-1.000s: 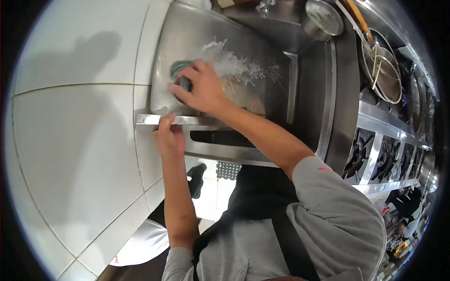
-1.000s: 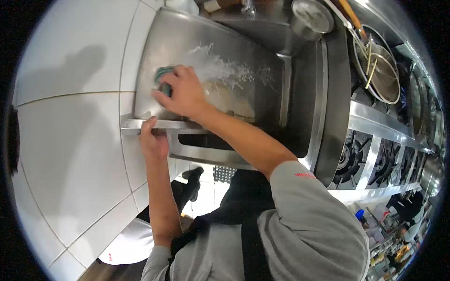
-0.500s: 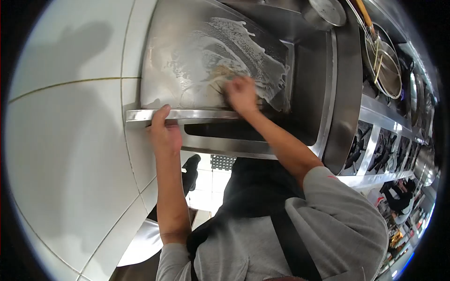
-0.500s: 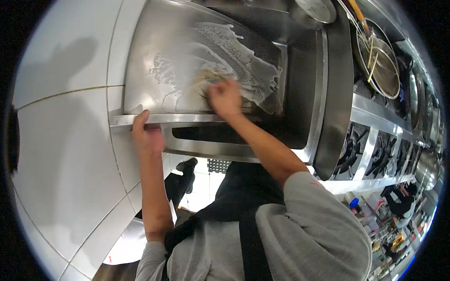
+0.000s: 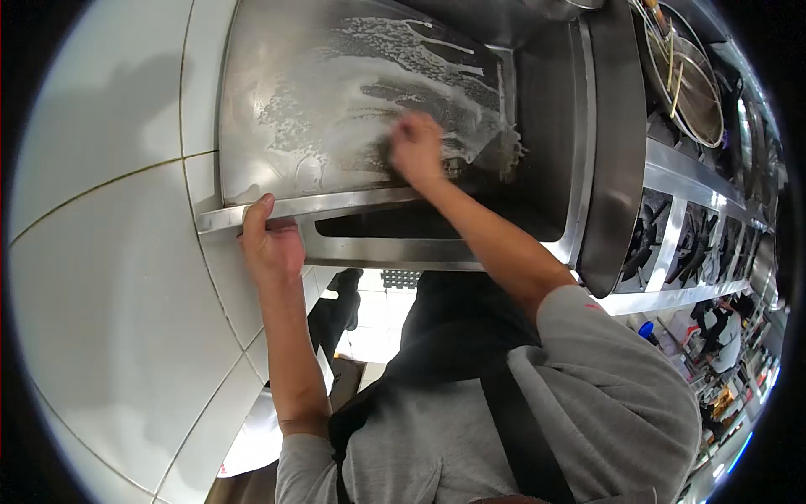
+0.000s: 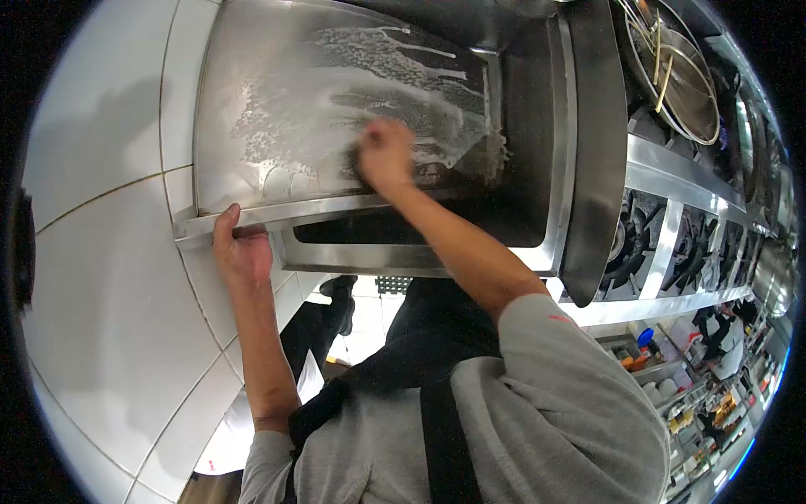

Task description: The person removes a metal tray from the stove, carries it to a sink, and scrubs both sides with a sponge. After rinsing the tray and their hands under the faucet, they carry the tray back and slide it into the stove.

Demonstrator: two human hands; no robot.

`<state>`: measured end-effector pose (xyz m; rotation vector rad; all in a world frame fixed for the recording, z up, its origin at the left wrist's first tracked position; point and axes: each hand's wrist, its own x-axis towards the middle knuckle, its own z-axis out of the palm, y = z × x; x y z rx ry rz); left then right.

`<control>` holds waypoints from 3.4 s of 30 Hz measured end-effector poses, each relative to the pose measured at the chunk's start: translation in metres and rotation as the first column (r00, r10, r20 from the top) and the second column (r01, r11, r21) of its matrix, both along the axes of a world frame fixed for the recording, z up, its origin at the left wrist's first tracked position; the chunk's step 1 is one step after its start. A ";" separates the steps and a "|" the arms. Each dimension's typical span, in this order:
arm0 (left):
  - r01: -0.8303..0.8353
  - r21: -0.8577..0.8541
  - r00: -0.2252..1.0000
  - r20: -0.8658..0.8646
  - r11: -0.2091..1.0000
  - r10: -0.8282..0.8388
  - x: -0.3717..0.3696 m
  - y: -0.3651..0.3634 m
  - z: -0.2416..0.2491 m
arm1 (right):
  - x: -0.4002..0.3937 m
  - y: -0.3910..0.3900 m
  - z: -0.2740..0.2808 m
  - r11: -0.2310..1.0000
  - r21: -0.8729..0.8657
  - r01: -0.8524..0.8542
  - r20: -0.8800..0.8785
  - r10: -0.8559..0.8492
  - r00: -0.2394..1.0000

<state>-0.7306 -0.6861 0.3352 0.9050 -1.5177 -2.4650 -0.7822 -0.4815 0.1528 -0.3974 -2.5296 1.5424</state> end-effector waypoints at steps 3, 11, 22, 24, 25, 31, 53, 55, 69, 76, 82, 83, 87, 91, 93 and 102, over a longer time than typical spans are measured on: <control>0.001 -0.014 0.999 0.037 1.000 0.000 -0.001 0.003 0.001 | -0.068 -0.070 0.085 0.919 -0.239 -0.314 -0.463 0.177 0.869; 0.002 0.001 1.000 0.021 1.000 -0.002 -0.003 0.012 0.010 | -0.058 0.060 -0.092 0.981 -0.142 0.133 0.159 -0.110 0.981; 0.089 0.048 0.996 0.019 0.995 -0.090 -0.003 0.013 0.010 | -0.102 -0.063 0.072 0.944 -0.064 -0.324 -0.517 0.247 0.820; 0.054 0.027 0.998 0.022 0.998 -0.055 -0.004 0.009 0.007 | -0.091 -0.046 0.075 0.884 -0.014 -0.467 -0.551 0.383 0.741; 0.028 0.023 0.999 0.034 0.999 -0.028 -0.003 0.003 0.000 | -0.073 -0.026 0.064 0.836 0.038 -0.548 -0.522 0.484 0.702; -0.002 0.062 0.997 0.075 0.998 -0.003 0.004 0.003 -0.006 | 0.020 0.048 0.018 0.778 -0.046 -0.627 -0.111 0.620 0.777; 0.171 0.135 0.985 -0.044 0.976 -0.166 0.008 -0.009 -0.021 | -0.114 -0.099 0.114 0.895 0.147 -0.421 -0.686 0.399 0.608; 0.131 0.129 0.991 -0.031 0.983 -0.128 0.005 -0.006 -0.020 | -0.137 -0.100 0.121 0.975 0.073 -0.210 -0.600 0.211 0.771; 0.146 0.191 0.982 0.090 0.971 -0.166 0.043 -0.044 -0.064 | -0.254 -0.127 0.134 0.992 0.123 0.038 -0.423 0.017 0.906; 0.309 0.201 0.951 -0.095 0.929 -0.296 0.031 -0.033 -0.029 | -0.249 -0.055 0.058 0.983 0.174 0.053 -0.340 0.010 0.940; 0.183 0.161 0.983 -0.021 0.970 -0.182 0.024 -0.020 -0.022 | -0.186 0.119 -0.142 0.834 0.523 0.177 0.011 -0.215 0.977; 0.187 0.142 0.982 -0.023 0.972 -0.185 0.022 -0.015 -0.019 | -0.184 0.142 -0.167 0.831 0.532 0.162 0.109 -0.257 0.960; 0.099 0.108 0.994 0.031 0.989 -0.102 0.022 -0.011 -0.016 | -0.174 0.204 -0.216 0.817 0.557 0.149 0.372 -0.406 0.835; 0.155 0.136 0.988 -0.014 0.979 -0.154 0.015 -0.004 -0.018 | -0.178 0.228 -0.232 0.789 0.610 0.075 0.451 -0.423 0.786; 0.138 0.139 0.990 -0.002 0.981 -0.139 0.024 -0.014 -0.020 | -0.152 0.224 -0.230 0.822 0.569 -0.023 0.550 -0.360 0.753; 0.167 0.134 0.985 0.017 0.977 -0.171 0.029 -0.018 -0.026 | -0.115 0.074 -0.132 0.904 -0.255 0.344 0.076 -0.336 0.939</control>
